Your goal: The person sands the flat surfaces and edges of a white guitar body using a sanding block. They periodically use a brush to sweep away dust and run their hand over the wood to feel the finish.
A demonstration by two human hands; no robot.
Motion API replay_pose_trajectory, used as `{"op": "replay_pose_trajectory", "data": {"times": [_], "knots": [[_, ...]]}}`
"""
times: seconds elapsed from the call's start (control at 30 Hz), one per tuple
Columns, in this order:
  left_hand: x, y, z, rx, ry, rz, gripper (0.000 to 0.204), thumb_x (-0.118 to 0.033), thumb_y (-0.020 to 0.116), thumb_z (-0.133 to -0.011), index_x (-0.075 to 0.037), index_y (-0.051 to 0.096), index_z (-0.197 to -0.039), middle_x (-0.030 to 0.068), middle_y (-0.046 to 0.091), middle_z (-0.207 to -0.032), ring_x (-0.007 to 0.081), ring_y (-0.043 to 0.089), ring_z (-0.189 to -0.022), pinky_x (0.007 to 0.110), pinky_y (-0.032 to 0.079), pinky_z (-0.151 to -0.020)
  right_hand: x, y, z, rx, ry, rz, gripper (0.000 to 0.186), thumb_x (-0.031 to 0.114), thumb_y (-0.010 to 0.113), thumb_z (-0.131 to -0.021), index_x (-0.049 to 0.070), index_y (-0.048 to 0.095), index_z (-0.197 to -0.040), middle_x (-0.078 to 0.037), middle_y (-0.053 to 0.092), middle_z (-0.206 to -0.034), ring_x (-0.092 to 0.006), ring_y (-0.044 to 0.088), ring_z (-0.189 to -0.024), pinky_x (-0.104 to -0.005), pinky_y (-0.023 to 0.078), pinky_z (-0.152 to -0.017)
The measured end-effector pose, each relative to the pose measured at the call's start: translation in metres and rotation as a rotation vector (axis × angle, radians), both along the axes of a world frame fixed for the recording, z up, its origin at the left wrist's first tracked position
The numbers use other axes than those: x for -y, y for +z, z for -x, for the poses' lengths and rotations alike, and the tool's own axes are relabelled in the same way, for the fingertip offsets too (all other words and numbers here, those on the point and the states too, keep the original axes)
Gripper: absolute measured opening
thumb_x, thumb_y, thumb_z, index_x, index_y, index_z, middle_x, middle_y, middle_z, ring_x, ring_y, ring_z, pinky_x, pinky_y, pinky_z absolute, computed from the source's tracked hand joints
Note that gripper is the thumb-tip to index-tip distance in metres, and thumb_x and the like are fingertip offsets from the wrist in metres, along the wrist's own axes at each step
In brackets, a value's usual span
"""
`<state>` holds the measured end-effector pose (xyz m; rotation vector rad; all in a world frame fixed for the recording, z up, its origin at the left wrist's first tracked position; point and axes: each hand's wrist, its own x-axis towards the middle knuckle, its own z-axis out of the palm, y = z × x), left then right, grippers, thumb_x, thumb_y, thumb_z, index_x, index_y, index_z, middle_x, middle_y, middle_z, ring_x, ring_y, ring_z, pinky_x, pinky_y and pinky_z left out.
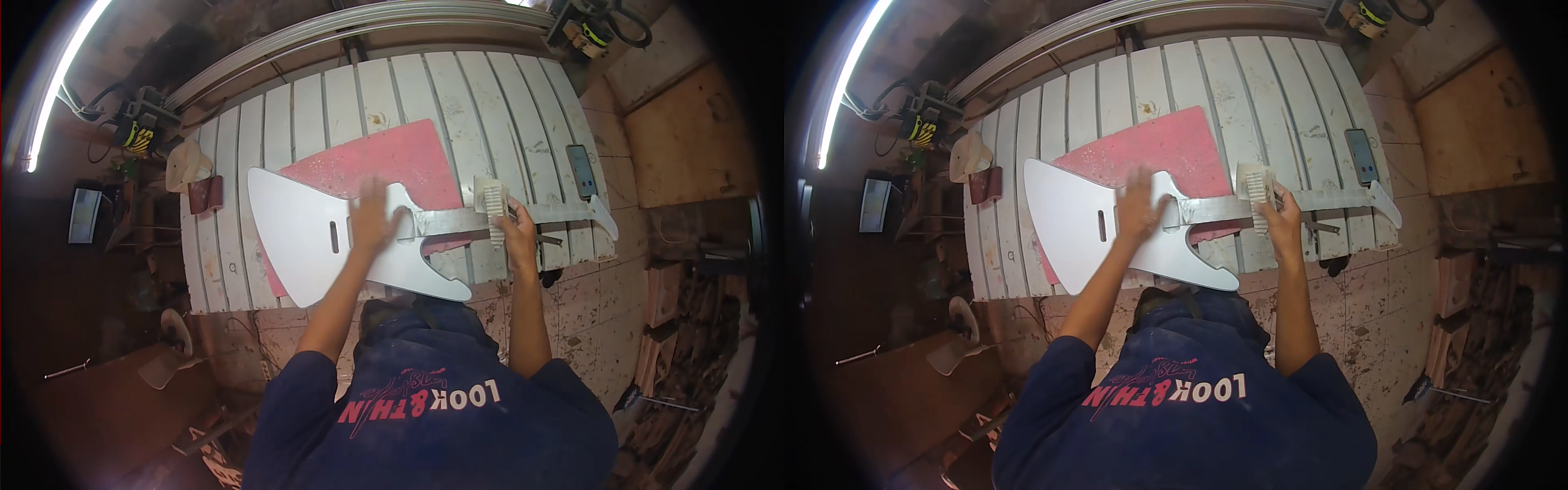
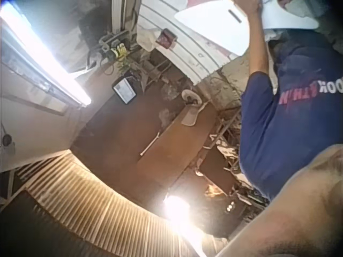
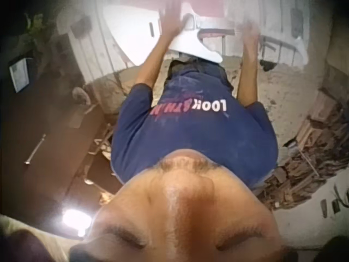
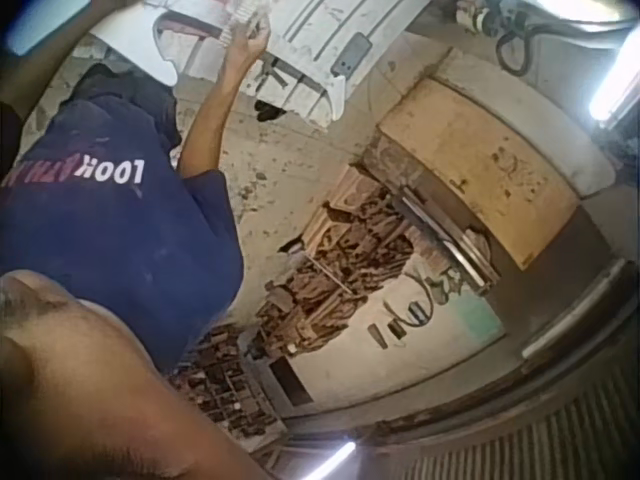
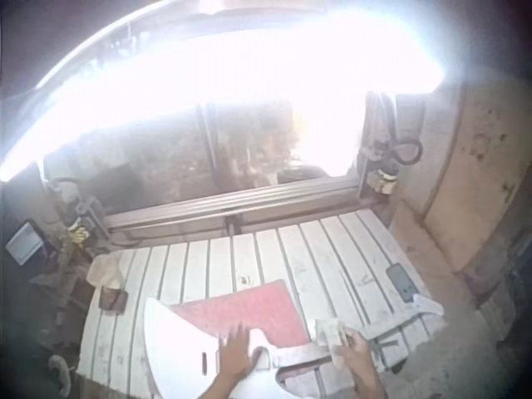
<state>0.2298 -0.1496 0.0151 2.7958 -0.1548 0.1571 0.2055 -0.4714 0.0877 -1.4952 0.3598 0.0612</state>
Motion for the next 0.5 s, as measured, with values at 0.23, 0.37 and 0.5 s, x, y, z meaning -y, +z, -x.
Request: {"op": "replay_pose_trajectory", "data": {"times": [0.23,0.37,0.5], "knots": [[0.03,0.019,0.067,0.025,-0.28,0.005,0.083,-0.057,0.053,-0.104,-0.001,0.035,-0.162,0.0208,0.031,-0.171,0.0394,0.026,-0.159,0.06,0.018,-0.128,-0.013,0.018,0.039,0.013,-0.031,-0.101,0.061,0.004,0.072,-0.087,-0.008,0.054,-0.144,-0.014,0.069,-0.126,-0.0175,0.067,-0.111,-0.0304,0.053,-0.099],[0.015,0.024,0.103,-0.297,-0.293,0.401,0.081,-0.056,0.051,-0.106,-0.001,0.034,-0.162,0.0238,0.039,-0.165,0.0413,0.039,-0.151,0.058,0.027,-0.125,-0.038,0.019,0.059,0.046,0.095,-0.218,0.06,0.009,0.069,-0.087,-0.007,0.055,-0.143,-0.012,0.07,-0.124,-0.0166,0.067,-0.11,-0.0288,0.054,-0.097],[0.015,0.055,0.142,-0.575,-0.04,1.67,0.075,-0.052,0.05,-0.109,-0.002,0.034,-0.162,0.02,0.051,-0.155,0.0329,0.057,-0.137,0.051,0.047,-0.115,-0.084,0.037,0.095,-0.077,0.391,-0.248,0.063,0.015,0.072,-0.087,-0.004,0.055,-0.145,-0.012,0.068,-0.127,-0.0171,0.066,-0.111,-0.0301,0.053,-0.098]]}}
